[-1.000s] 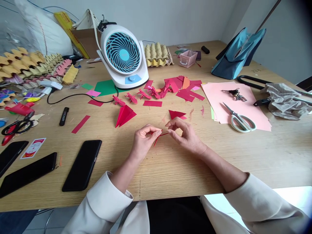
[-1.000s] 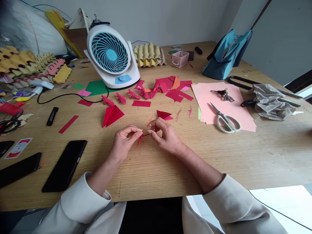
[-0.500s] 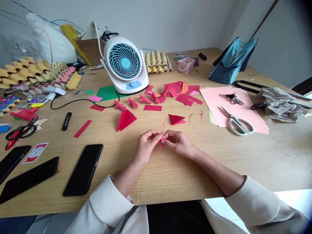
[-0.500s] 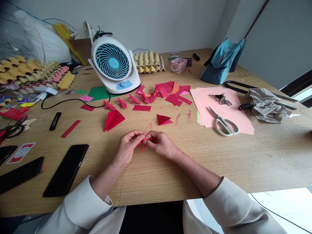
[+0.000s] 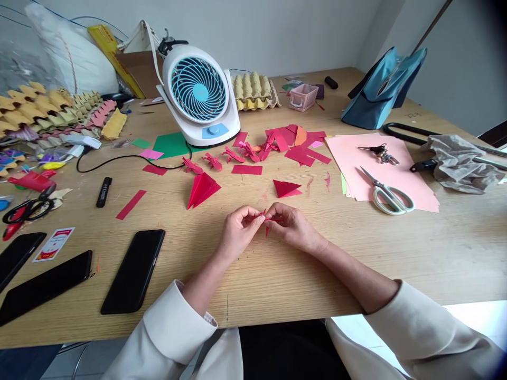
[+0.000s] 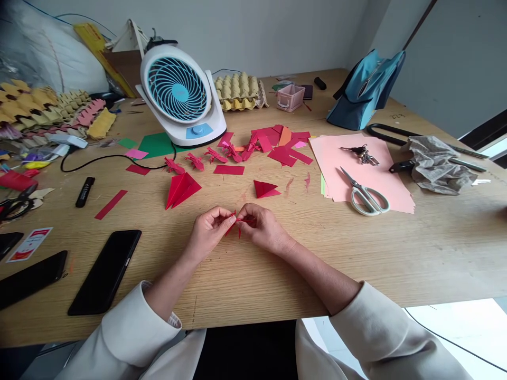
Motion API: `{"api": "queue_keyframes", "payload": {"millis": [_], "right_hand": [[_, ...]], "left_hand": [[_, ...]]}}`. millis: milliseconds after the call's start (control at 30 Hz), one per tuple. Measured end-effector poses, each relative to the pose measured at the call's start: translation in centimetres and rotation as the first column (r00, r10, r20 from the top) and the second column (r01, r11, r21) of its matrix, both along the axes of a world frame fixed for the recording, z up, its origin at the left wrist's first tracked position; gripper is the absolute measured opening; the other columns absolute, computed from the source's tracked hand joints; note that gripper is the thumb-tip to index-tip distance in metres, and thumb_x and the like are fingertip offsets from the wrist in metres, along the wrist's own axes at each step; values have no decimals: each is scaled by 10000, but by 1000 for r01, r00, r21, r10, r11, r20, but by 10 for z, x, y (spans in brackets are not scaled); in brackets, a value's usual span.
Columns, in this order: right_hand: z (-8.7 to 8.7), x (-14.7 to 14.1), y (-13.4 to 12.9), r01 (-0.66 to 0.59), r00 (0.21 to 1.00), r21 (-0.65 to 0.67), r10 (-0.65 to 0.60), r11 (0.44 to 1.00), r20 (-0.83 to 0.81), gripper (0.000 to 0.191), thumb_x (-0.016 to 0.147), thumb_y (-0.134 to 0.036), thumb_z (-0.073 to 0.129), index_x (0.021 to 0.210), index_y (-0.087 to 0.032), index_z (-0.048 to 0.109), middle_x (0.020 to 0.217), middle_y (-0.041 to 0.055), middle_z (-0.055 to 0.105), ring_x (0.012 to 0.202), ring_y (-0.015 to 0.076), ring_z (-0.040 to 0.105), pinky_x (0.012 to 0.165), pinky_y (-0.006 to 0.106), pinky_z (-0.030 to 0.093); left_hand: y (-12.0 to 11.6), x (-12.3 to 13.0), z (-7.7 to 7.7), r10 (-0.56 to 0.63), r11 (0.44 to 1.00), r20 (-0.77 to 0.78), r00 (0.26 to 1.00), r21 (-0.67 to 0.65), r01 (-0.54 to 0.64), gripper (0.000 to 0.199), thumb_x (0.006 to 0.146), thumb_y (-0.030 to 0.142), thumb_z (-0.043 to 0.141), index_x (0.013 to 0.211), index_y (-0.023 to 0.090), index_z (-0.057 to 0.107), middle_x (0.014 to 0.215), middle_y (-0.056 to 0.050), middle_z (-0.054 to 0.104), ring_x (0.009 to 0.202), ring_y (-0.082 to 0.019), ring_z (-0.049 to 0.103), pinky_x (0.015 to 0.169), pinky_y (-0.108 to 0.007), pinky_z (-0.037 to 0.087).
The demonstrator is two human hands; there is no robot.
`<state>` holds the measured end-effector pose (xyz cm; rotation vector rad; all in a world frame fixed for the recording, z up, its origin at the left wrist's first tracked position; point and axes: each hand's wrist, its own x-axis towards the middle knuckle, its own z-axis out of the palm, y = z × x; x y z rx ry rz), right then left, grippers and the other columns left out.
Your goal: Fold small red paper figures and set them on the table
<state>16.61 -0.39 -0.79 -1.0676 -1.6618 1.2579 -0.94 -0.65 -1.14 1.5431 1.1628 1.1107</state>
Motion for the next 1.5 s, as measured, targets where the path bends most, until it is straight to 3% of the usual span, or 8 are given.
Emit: {"api": "queue_keyframes", "payload": {"millis": [133, 300, 633, 733, 1033, 1300, 1500], "right_hand": [[-3, -2, 0, -15, 997, -20, 13, 1000, -79, 162, 851, -317, 641, 806, -186, 558, 750, 2, 597, 652, 123, 570, 621, 263, 472], [-1, -2, 0, 29, 999, 29, -29, 999, -29, 150, 838, -291, 649, 784, -184, 559, 706, -5, 581, 596, 112, 537, 557, 243, 438], [0, 1, 3, -41, 990, -129, 22, 991, -142, 214, 806, -344, 683, 760, -178, 556, 624, -24, 569, 526, 93, 496, 491, 221, 390], [-1, 1, 3, -58, 986, -138, 34, 989, -165, 213, 791, -331, 700, 760, -176, 557, 613, -30, 563, 526, 87, 489, 489, 213, 380], [0, 1, 3, -70, 993, -171, 52, 983, -105, 229, 777, -331, 722, 759, -176, 555, 612, -48, 546, 526, 84, 479, 497, 217, 373], [2, 1, 1, -81, 995, -159, 70, 984, -72, 150, 807, -280, 662, 801, -173, 557, 648, -45, 551, 553, 84, 490, 520, 215, 382], [5, 2, 0, -57, 998, -52, 59, 997, 39, 29, 809, -188, 592, 803, -167, 572, 658, -31, 582, 556, 89, 517, 535, 220, 408]], "left_hand": [[-2, 1, 0, 26, 1000, 25, 999, 15, -26, 228, 857, 353, 676, 749, 159, 622, 704, 12, 612, 647, -106, 534, 619, -223, 422], [-1, -1, 0, -18, 997, 63, 998, -74, 23, 244, 853, 365, 678, 747, 153, 621, 702, 15, 595, 657, -102, 519, 626, -219, 413], [-1, -2, 7, 7, 996, 22, 1000, -89, -5, 283, 846, 371, 659, 674, 152, 610, 638, 18, 557, 635, -106, 487, 624, -233, 389], [-2, -3, 7, 14, 1000, -34, 999, -27, -15, 270, 867, 329, 624, 660, 162, 580, 625, 27, 535, 621, -104, 476, 614, -232, 382], [-3, -1, 13, 41, 986, -168, 985, 167, -13, 204, 874, 257, 603, 692, 167, 588, 707, 6, 594, 677, -115, 542, 669, -233, 429], [-3, 0, 9, 50, 998, -67, 996, 25, -49, 225, 850, 278, 619, 663, 170, 558, 635, 28, 562, 606, -103, 512, 599, -225, 408], [-1, -1, 7, 58, 995, -154, 986, 92, -44, 250, 846, 308, 636, 650, 163, 578, 632, 23, 574, 603, -102, 508, 604, -228, 403]]}}
